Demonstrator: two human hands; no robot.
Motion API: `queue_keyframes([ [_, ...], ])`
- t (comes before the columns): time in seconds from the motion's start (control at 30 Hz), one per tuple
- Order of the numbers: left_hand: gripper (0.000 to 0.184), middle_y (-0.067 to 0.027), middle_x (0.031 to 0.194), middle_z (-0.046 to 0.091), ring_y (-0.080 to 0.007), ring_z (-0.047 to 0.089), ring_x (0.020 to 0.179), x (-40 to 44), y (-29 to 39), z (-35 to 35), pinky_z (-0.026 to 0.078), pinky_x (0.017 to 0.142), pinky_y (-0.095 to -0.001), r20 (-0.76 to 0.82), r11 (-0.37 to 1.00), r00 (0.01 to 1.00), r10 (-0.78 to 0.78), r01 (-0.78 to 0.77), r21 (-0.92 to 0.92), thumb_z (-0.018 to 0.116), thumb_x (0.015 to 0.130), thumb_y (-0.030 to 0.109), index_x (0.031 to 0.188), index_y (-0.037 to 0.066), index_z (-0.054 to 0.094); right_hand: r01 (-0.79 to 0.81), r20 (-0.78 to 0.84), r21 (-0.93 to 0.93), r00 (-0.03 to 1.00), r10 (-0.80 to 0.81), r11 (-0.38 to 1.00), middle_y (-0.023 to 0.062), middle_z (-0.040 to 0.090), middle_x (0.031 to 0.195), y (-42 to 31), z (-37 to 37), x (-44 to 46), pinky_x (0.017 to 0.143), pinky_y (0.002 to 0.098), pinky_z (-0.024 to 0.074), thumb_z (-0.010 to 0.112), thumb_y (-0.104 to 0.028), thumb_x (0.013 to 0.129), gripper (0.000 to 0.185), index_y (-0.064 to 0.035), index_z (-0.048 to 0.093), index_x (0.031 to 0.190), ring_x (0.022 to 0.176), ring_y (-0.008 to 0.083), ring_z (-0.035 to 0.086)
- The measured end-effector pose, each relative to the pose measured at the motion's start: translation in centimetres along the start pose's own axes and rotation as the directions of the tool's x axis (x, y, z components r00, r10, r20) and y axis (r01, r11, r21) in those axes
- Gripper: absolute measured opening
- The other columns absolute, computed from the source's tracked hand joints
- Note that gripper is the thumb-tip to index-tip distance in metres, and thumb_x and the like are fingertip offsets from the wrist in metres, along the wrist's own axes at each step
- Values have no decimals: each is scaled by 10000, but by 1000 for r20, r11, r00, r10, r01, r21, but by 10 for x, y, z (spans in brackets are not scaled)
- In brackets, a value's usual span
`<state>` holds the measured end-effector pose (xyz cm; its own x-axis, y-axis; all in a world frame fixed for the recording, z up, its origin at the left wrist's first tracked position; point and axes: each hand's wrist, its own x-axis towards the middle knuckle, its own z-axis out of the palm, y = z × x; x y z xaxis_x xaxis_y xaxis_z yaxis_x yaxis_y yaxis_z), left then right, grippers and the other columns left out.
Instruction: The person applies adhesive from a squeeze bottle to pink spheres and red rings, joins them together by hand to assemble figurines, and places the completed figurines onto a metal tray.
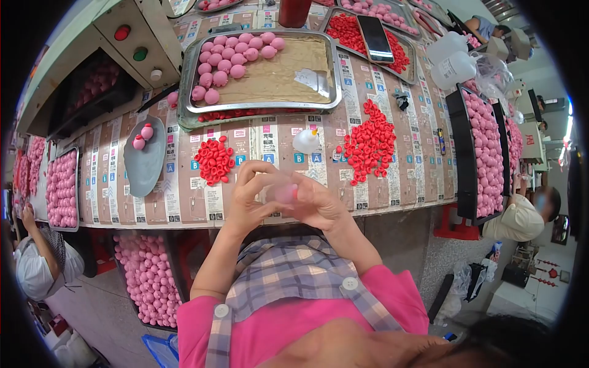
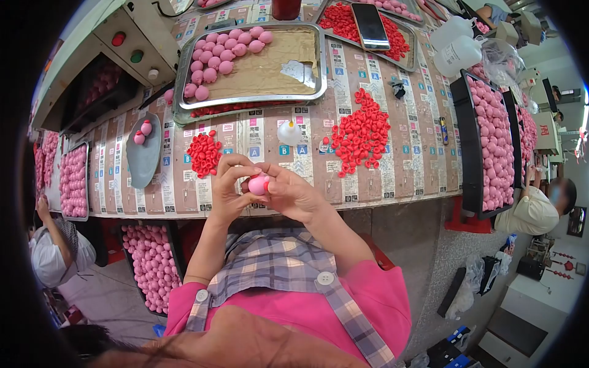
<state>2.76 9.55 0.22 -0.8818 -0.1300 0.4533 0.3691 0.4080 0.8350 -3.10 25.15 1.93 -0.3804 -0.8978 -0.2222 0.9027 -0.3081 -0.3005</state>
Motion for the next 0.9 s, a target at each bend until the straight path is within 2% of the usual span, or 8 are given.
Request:
queue_keyframes([
  [0.13, 427, -56, 908, 493, -204, 477, 893, -2, 0, 0, 391, 760, -328, -17, 998, 1000, -21, 22, 53, 776, 559, 184, 943, 99, 612, 92, -60, -217, 992, -108, 972, 109, 519, 1056, 0, -2, -2, 825, 234, 436, 627, -76, 775, 425, -35, 397, 1131, 982, 151, 523],
  [0.2, 422, -59, 915, 502, -211, 479, 895, -2, 1, 1, 392, 759, -331, -40, 986, 999, 4, 3, 166, 763, 561, 141, 952, 95, 610, 205, -118, -519, 944, -308, 830, 106, 525, 1051, 4, 3, -2, 830, 250, 431, 627, -53, 766, 406, -25, 405, 1106, 980, 151, 522],
  [0.33, 427, -61, 910, 524, -230, 493, 870, -3, 4, 8, 392, 747, -334, -94, 951, 994, 64, -32, 306, 730, 552, 72, 959, 88, 606, 325, 184, -939, 746, -640, 109, 104, 534, 1034, 16, -2, 2, 857, 294, 411, 630, -22, 744, 383, -8, 416, 1061, 978, 166, 519],
  [0.53, 353, -45, 870, 555, -232, 520, 821, 1, 6, 6, 392, 729, -340, -137, 941, 988, 76, -25, 336, 662, 572, 67, 922, 94, 624, 218, 24, -950, 764, -645, 222, 127, 563, 1056, 19, 1, 8, 906, 313, 366, 692, -83, 698, 489, -22, 413, 1095, 1050, 194, 508],
  [0.6, 348, -68, 879, 577, -239, 526, 823, 2, 9, -6, 403, 731, -330, -98, 932, 995, -1, 36, 359, 652, 578, 57, 922, 98, 625, 194, 117, -979, 790, -602, 64, 120, 564, 1084, 13, -1, 14, 925, 321, 347, 715, -121, 679, 562, -29, 399, 1135, 1070, 202, 502],
  [0.73, 208, -77, 831, 589, -262, 526, 828, 6, -2, -65, 405, 769, -358, -343, 898, 939, -29, 175, 403, 656, 659, 95, 861, 63, 613, 195, 202, -978, 767, -608, -80, 95, 555, 1126, -3, 12, 13, 951, 329, 318, 733, -171, 659, 686, -38, 364, 1222, 1075, 219, 500],
  [0.8, 237, -78, 843, 581, -262, 528, 820, 9, -20, -112, 409, 755, -366, -474, 750, 878, 68, 269, 605, 678, 660, 128, 877, 61, 612, 184, 208, -977, 747, -631, -104, 78, 549, 1134, -7, 12, 10, 934, 320, 335, 715, -142, 671, 629, -35, 406, 1208, 1046, 206, 512],
  [0.9, 304, -75, 897, 560, -262, 504, 882, 6, -50, -166, 383, 787, -365, -543, 526, 840, -17, 469, 709, 711, 629, 169, 908, 85, 626, 155, 148, -987, 782, -606, -40, 60, 591, 1049, -3, -7, 10, 916, 318, 351, 687, -108, 694, 549, -36, 440, 1178, 1004, 185, 529],
])
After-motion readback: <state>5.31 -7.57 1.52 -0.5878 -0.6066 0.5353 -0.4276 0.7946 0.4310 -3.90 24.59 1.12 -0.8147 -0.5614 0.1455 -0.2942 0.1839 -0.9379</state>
